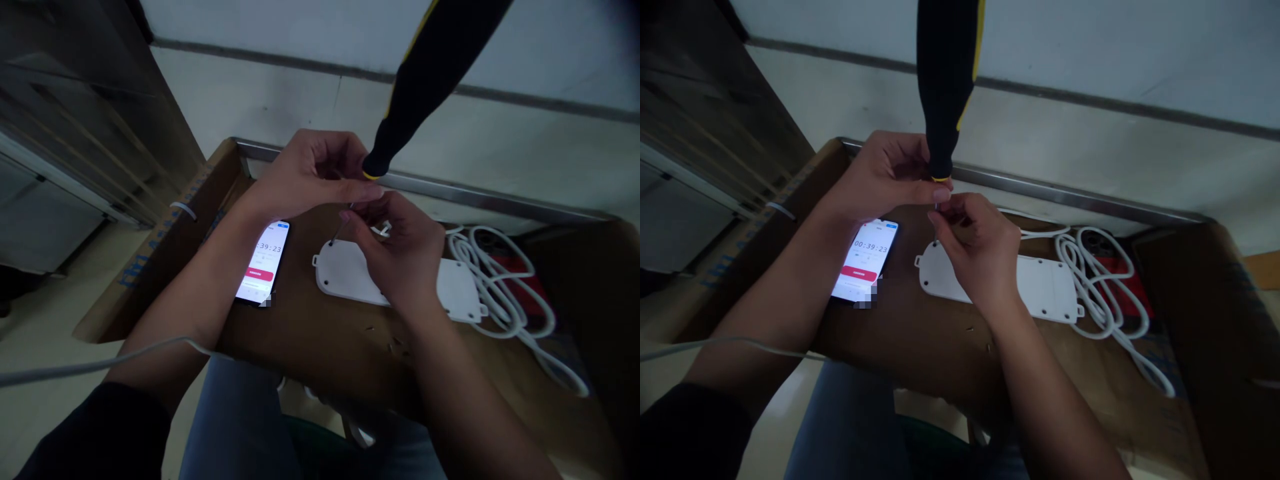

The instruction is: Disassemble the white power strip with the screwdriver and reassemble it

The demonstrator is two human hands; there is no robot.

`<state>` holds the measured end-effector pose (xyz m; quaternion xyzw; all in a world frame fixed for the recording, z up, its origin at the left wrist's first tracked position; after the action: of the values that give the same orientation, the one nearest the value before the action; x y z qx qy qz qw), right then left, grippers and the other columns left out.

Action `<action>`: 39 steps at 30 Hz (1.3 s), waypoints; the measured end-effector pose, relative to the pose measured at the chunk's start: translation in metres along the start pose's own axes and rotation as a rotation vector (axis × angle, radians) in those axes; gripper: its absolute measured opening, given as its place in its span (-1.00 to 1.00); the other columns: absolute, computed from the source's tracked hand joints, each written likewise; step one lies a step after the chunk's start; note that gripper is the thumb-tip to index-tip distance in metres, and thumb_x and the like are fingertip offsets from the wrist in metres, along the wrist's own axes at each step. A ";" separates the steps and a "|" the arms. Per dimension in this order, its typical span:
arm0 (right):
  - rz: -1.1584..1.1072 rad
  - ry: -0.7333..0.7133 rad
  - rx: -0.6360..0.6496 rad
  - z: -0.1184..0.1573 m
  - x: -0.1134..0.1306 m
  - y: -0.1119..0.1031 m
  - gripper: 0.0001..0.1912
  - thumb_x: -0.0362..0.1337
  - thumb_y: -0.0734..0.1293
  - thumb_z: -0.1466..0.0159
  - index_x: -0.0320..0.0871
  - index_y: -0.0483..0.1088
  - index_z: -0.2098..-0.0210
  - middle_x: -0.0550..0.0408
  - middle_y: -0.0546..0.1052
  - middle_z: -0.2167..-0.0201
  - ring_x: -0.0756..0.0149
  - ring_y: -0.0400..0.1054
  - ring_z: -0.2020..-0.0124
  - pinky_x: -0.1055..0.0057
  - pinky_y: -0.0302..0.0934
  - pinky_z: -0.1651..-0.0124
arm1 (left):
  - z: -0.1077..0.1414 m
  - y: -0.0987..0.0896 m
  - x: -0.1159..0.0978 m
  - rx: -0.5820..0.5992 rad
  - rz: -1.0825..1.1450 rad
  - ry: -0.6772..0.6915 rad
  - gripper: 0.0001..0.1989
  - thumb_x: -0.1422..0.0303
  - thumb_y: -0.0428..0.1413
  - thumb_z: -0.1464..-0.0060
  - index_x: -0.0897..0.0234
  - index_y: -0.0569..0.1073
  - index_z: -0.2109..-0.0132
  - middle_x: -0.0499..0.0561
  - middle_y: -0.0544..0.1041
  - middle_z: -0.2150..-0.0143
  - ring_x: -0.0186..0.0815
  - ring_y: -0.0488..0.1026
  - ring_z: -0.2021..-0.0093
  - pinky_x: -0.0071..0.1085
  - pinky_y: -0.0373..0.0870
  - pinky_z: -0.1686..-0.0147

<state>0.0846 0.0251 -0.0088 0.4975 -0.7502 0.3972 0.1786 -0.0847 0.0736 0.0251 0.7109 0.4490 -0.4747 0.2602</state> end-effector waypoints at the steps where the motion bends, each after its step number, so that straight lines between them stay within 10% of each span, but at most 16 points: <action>1: -0.002 -0.002 0.000 0.000 0.000 0.000 -0.92 -0.26 0.45 -0.31 -0.12 0.52 0.23 0.16 0.60 0.35 0.41 0.45 0.36 0.39 0.36 0.22 | 0.000 -0.001 0.000 0.006 0.006 0.001 -0.59 0.16 0.50 0.02 0.34 0.51 0.28 -0.02 0.51 0.31 -0.38 0.46 0.30 -0.36 0.39 0.25; 13: -0.011 -0.003 -0.006 0.001 0.001 0.000 -0.94 -0.25 0.43 -0.33 -0.10 0.52 0.23 0.17 0.61 0.34 0.41 0.45 0.36 0.38 0.38 0.21 | 0.001 -0.006 0.002 0.018 -0.054 -0.066 -0.45 -0.03 0.47 0.05 0.34 0.63 0.11 0.05 0.61 0.16 -0.21 0.58 0.11 -0.28 0.45 0.08; 22: -0.183 -0.038 -0.181 -0.002 0.002 -0.009 -0.94 -0.31 0.46 -0.31 -0.06 0.49 0.26 0.13 0.54 0.37 0.36 0.41 0.36 0.33 0.34 0.25 | 0.001 -0.017 -0.002 0.234 0.401 0.041 0.16 -0.55 0.18 0.32 0.13 0.51 -0.28 0.09 0.33 -0.48 0.12 0.24 -0.50 -0.05 0.40 -0.35; 33: -0.233 0.026 -0.315 -0.005 -0.002 -0.019 -0.91 -0.32 0.45 -0.31 -0.13 0.44 0.28 0.13 0.55 0.35 0.41 0.43 0.35 0.38 0.39 0.22 | 0.010 0.001 -0.006 0.261 0.373 -0.279 0.29 -0.56 -0.14 0.03 0.39 0.14 -0.51 0.40 0.15 -0.55 0.25 0.07 -0.56 0.05 0.24 -0.39; 39: -0.163 0.006 -0.451 0.009 0.012 -0.051 -0.90 -0.40 0.50 -0.24 -0.16 0.51 0.27 0.12 0.61 0.36 0.40 0.49 0.37 0.45 0.39 0.31 | 0.010 -0.001 -0.004 0.356 0.316 -0.227 0.35 -0.59 -0.16 0.10 0.38 0.13 -0.53 0.35 0.12 -0.57 0.27 0.09 -0.55 0.06 0.21 -0.41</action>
<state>0.1262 0.0009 0.0146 0.5027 -0.7768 0.2052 0.3191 -0.0906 0.0644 0.0247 0.7489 0.2096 -0.5766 0.2507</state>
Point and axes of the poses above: each hand's wrist, its own z-axis away from the middle knuckle, its own y-axis out of the palm, x = y × z, the point moved 2 cm from there along -z, towards the middle knuckle
